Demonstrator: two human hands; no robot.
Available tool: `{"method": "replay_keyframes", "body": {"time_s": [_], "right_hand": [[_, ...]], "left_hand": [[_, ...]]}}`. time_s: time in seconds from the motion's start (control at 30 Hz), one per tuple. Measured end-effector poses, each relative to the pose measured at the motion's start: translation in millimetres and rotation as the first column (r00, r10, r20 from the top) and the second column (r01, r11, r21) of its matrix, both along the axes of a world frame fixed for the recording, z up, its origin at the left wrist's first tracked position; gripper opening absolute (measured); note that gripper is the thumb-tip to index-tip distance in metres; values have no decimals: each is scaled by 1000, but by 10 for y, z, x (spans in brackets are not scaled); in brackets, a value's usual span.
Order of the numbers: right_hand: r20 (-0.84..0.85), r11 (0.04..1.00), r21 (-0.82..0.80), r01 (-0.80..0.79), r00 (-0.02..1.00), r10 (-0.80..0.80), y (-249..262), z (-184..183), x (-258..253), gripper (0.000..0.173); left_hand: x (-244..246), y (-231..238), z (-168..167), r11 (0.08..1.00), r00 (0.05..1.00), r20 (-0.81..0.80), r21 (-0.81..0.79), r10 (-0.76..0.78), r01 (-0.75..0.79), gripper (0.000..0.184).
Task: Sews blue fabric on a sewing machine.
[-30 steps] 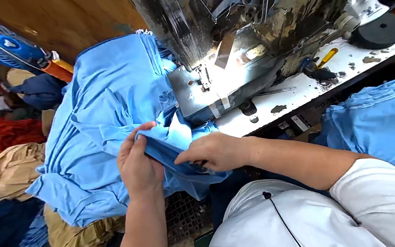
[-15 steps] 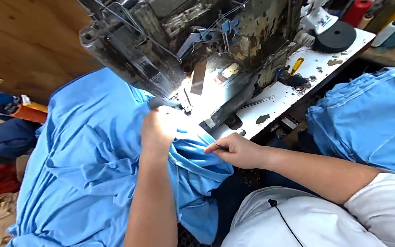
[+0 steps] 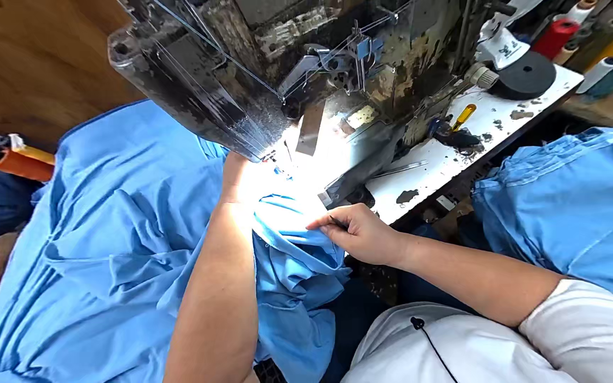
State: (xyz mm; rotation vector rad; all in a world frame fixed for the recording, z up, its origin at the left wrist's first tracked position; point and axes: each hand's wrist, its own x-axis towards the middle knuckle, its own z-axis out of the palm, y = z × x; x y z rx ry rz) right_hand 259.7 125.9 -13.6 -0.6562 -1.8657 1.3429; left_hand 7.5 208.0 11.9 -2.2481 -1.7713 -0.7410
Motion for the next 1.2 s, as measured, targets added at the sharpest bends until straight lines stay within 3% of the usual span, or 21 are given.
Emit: {"method": "replay_keyframes", "body": {"time_s": [0.43,0.57,0.67,0.77,0.83,0.87,0.97,1.03,1.1,1.2], "right_hand": [[22,993,66,97,995,-98,177,-140,-127,25],[-4,980,147,131,991,-132,262,-150,-217,24],[13,983,134,127,991,-129,217,-124,-179,24],[58,997,52,61,996,-64,32,-48,1,25],[66,999,37,21,998,-24,-53,-37,117,27],[79,999,40,7,997,-10,-66,-29,153,27],[152,988,149,-38,988,15,-13,62,135,25],[186,930,366,-22,981,-50,77,147,52,27],[249,823,561,-91,966,-63,189,324,27,36],[325,691,627,-360,927,188,138,674,177,20]], "left_hand": [[-158,170,-131,998,998,-35,30,50,-49,29],[-192,287,-29,960,963,107,-162,249,-230,48],[-179,220,57,970,959,156,-79,239,-229,46],[31,-369,228,991,992,78,81,98,-104,35],[356,-1019,351,997,1000,-18,-72,2,-3,27],[437,-1261,258,991,995,-76,-125,-65,55,34],[424,-1691,70,993,975,-218,-116,-40,14,43],[479,-1881,233,998,988,-146,-44,-59,53,35],[709,-2096,514,983,983,19,20,-182,181,27],[953,-2220,691,953,948,147,160,-281,258,20]]}}
